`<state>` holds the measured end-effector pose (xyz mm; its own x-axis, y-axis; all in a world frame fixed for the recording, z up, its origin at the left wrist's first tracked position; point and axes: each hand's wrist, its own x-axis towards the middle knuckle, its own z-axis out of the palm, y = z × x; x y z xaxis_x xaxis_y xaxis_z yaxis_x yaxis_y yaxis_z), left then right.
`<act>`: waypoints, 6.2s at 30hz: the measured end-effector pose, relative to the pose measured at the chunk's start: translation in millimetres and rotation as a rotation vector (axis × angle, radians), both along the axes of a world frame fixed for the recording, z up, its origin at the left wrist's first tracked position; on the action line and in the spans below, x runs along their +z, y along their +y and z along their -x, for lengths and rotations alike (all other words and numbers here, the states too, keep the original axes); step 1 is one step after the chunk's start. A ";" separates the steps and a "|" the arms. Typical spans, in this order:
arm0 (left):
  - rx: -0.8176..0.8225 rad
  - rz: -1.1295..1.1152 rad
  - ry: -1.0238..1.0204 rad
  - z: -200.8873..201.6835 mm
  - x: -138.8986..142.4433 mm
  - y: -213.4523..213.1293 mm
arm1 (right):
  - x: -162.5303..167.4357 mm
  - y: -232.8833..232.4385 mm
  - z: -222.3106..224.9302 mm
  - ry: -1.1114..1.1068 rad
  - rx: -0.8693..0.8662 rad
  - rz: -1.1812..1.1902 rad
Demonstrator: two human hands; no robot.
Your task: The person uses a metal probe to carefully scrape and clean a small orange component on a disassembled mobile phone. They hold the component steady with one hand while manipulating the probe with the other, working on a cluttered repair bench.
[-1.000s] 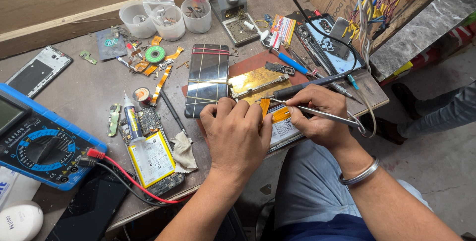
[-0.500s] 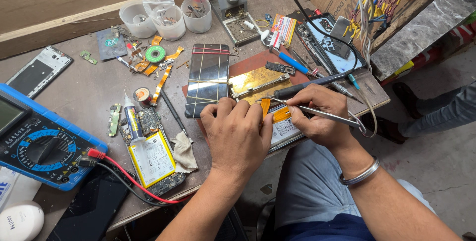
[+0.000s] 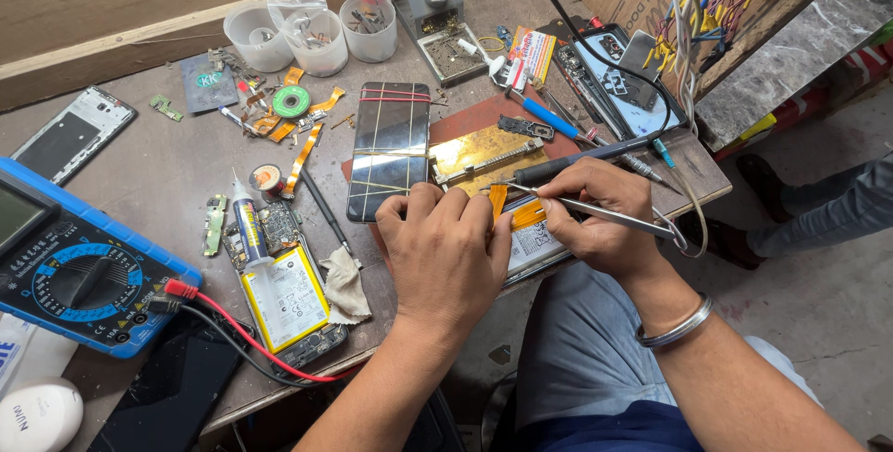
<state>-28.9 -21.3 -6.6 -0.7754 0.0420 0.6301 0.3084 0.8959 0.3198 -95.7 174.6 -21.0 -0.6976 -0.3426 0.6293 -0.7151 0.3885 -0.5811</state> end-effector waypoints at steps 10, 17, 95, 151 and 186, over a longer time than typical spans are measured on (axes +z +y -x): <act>0.002 0.001 0.004 -0.1 -1.3 0.2 | -1.7 -1.3 -1.6 0.028 -0.018 0.018; 0.007 0.003 -0.006 -0.4 0.8 -1.5 | -0.5 -2.3 -2.1 0.090 -0.013 -0.036; 0.004 0.007 0.009 2.0 1.7 -1.3 | 4.1 -3.9 2.6 0.050 0.069 -0.008; 0.000 -0.026 0.012 0.4 -2.8 -0.3 | -2.6 0.8 1.8 -0.071 -0.001 0.050; 0.005 -0.003 -0.004 4.5 -5.9 0.6 | -2.3 3.3 6.7 -0.020 0.057 0.003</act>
